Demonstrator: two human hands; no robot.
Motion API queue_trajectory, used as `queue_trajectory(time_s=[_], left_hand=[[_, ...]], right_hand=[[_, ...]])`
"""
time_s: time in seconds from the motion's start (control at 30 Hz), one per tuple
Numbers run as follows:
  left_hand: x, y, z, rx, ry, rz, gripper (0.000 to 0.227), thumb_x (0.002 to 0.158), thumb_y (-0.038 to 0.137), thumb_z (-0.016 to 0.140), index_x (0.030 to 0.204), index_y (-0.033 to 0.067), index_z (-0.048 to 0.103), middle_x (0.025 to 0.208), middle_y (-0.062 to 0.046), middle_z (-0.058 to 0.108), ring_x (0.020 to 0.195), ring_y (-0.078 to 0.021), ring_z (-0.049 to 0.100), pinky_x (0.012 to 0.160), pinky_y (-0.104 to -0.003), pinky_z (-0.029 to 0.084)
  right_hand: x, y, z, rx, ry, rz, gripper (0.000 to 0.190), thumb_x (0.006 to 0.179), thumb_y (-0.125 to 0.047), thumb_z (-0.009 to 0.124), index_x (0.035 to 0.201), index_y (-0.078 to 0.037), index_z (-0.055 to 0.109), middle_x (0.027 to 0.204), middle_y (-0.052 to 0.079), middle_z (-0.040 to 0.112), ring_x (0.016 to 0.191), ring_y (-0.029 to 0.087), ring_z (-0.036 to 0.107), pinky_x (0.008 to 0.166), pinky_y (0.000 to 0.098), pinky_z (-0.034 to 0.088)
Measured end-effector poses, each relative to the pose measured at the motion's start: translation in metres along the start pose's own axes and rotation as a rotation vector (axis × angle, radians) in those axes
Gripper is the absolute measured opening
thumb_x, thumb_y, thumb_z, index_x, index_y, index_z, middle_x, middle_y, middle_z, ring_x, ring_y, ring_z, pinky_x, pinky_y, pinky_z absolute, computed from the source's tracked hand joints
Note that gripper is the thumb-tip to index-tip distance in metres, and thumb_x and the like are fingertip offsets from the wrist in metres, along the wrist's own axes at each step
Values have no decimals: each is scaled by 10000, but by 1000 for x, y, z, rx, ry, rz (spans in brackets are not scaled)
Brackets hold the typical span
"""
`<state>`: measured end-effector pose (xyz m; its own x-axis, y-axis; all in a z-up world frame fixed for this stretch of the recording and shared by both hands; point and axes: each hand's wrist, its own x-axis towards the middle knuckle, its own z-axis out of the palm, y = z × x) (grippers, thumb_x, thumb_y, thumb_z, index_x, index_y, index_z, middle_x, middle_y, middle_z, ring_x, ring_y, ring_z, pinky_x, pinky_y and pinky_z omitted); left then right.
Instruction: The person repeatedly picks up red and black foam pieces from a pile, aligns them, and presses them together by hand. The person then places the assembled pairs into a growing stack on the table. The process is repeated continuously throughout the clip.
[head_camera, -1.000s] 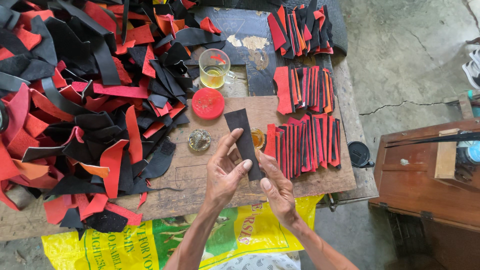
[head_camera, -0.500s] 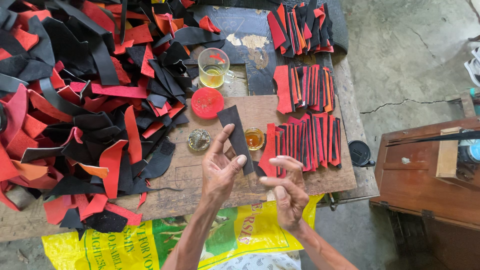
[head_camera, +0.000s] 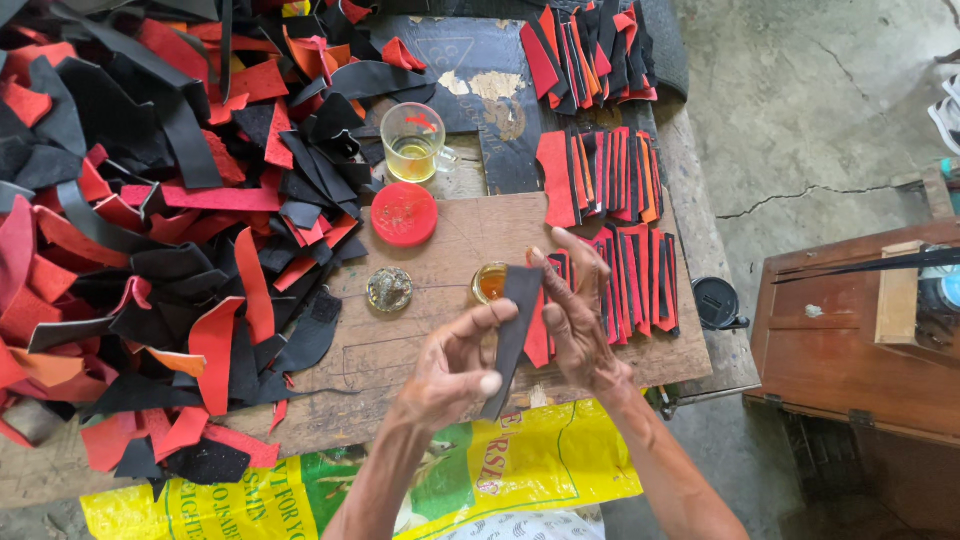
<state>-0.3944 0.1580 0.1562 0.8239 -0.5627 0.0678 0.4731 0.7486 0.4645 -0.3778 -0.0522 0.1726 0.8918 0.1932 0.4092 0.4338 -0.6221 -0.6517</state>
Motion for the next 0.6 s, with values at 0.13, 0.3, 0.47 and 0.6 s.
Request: queue_trajectory(time_s=[0.13, 0.3, 0.47, 0.6], left_hand=[[23, 36, -16, 294, 190, -48, 636, 798, -2, 741, 1410, -15, 569, 1307, -131, 674, 1118, -179, 676, 946, -297, 559], [152, 47, -67, 1185, 296, 270, 515, 821, -102, 675, 1323, 11, 654, 1266, -76, 678, 866, -123, 647, 776, -270, 567], [257, -1, -122, 918, 261, -23, 414, 776, -89, 706, 1182, -31, 655, 1047, -127, 663, 807, -162, 700, 697, -297, 637], [287, -33, -162, 1042, 245, 36, 391, 747, -62, 751, 1132, -22, 704, 1022, -116, 709, 878, -157, 684, 737, -283, 607]], right_hand=[[6, 5, -8, -159, -17, 75, 348, 940, -193, 586, 1262, -148, 711, 1515, 110, 482, 1454, 324, 360, 1205, 485, 235], [7, 5, 8, -288, -166, -102, 372, 751, -23, 659, 1102, -101, 754, 1471, 166, 491, 1389, 382, 389, 1100, 513, 269], [16, 9, 14, -262, -209, -84, 353, 751, -20, 647, 1082, -94, 745, 1456, 159, 496, 1381, 374, 395, 1105, 521, 277], [21, 13, 14, -201, -209, -57, 323, 757, -7, 642, 1044, -112, 745, 1450, 137, 510, 1386, 363, 401, 1110, 514, 273]])
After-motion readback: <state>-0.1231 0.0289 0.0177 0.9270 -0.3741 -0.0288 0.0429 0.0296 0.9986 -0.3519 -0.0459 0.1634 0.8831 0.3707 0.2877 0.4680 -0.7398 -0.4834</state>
